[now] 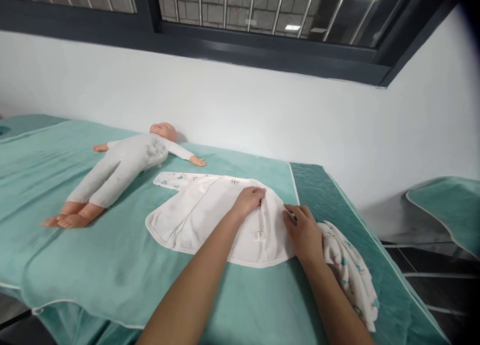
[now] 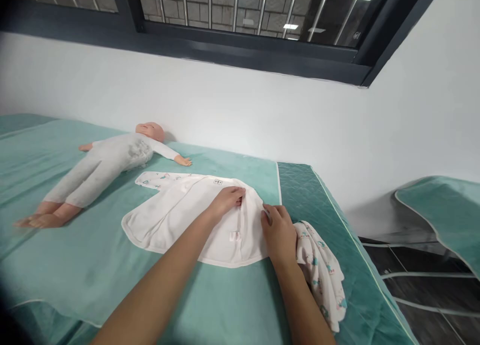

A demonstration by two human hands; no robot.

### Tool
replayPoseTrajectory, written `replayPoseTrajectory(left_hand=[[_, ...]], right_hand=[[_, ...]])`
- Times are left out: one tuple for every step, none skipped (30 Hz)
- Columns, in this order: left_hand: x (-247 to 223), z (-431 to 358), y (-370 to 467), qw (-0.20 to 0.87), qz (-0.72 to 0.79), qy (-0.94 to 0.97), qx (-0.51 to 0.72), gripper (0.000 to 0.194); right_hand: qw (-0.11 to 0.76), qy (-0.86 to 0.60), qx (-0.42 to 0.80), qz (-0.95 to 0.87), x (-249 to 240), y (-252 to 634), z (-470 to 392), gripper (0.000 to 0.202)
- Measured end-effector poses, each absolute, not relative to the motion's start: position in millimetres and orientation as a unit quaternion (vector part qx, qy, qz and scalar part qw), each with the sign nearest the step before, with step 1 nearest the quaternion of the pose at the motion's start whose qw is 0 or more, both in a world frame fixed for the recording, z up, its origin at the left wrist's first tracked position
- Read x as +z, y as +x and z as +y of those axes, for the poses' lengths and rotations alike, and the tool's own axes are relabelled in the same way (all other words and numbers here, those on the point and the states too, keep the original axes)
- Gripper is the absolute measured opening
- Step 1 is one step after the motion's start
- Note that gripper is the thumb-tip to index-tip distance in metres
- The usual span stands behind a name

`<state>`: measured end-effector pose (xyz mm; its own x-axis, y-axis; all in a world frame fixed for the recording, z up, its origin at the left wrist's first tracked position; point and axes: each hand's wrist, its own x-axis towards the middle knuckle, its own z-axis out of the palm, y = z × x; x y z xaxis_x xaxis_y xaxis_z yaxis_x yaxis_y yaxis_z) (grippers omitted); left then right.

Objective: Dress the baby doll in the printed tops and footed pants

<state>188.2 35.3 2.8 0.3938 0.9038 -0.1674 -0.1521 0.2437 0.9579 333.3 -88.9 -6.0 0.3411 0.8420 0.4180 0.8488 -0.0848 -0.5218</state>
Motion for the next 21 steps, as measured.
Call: replayPoseTrajectory(left_hand=[[2, 38, 191, 0.689, 0.394, 0.474, 0.381, 0.032], [1, 39, 192, 0.692, 0.396, 0.471, 0.377, 0.040], [1, 39, 193, 0.695, 0.398, 0.467, 0.374, 0.048], [2, 38, 193, 0.699, 0.396, 0.463, 0.375, 0.055], [3, 37, 192, 0.701, 0.393, 0.457, 0.382, 0.060], [4, 35, 191, 0.702, 0.391, 0.448, 0.393, 0.062], [6, 33, 189, 0.703, 0.388, 0.437, 0.406, 0.062], [7, 31, 188, 0.707, 0.382, 0.424, 0.418, 0.059], [8, 30, 186, 0.714, 0.371, 0.411, 0.428, 0.053], [8, 30, 185, 0.725, 0.358, 0.397, 0.434, 0.047], [9, 29, 183, 0.741, 0.344, 0.381, 0.433, 0.041], [10, 30, 181, 0.761, 0.334, 0.362, 0.422, 0.039], [11, 30, 179, 0.784, 0.329, 0.337, 0.403, 0.041], [12, 31, 177, 0.806, 0.328, 0.311, 0.382, 0.044], [13, 32, 175, 0.825, 0.325, 0.287, 0.363, 0.048], [15, 33, 173, 0.841, 0.314, 0.269, 0.349, 0.051], [16, 34, 171, 0.851, 0.299, 0.259, 0.344, 0.052], [16, 34, 170, 0.856, 0.283, 0.256, 0.348, 0.053], [17, 34, 169, 0.858, 0.270, 0.258, 0.352, 0.053], [17, 34, 168, 0.860, 0.265, 0.262, 0.350, 0.054], [17, 33, 168, 0.859, 0.266, 0.268, 0.346, 0.054]], right_hand=[[0.354, -0.732, -0.021, -0.581, -8, 333, -90, 0.033], [0.349, -0.728, -0.037, -0.589, -9, 332, -91, 0.034], [0.348, -0.721, -0.054, -0.597, -10, 332, -92, 0.034], [0.352, -0.713, -0.071, -0.603, -10, 331, -93, 0.033], [0.358, -0.704, -0.087, -0.607, -9, 330, -94, 0.031], [0.365, -0.696, -0.101, -0.610, -8, 329, -95, 0.030], [0.367, -0.690, -0.113, -0.613, -6, 327, -96, 0.029], [0.364, -0.684, -0.120, -0.620, -4, 323, -96, 0.028], [0.358, -0.676, -0.122, -0.632, 0, 317, -97, 0.027], [0.349, -0.664, -0.118, -0.651, 4, 311, -97, 0.027], [0.340, -0.643, -0.107, -0.678, 8, 303, -98, 0.027], [0.329, -0.613, -0.087, -0.713, 13, 294, -100, 0.029], [0.313, -0.573, -0.057, -0.756, 19, 285, -101, 0.031], [0.294, -0.526, -0.020, -0.798, 24, 277, -103, 0.034], [0.276, -0.483, 0.016, -0.831, 29, 271, -106, 0.036], [0.263, -0.448, 0.047, -0.853, 32, 267, -107, 0.038], [0.260, -0.430, 0.069, -0.862, 35, 267, -109, 0.038], [0.273, -0.433, 0.079, -0.855, 36, 269, -109, 0.037], [0.298, -0.459, 0.076, -0.834, 35, 275, -108, 0.036], [0.327, -0.498, 0.062, -0.801, 32, 284, -106, 0.034], [0.350, -0.545, 0.042, -0.761, 28, 294, -104, 0.033]])
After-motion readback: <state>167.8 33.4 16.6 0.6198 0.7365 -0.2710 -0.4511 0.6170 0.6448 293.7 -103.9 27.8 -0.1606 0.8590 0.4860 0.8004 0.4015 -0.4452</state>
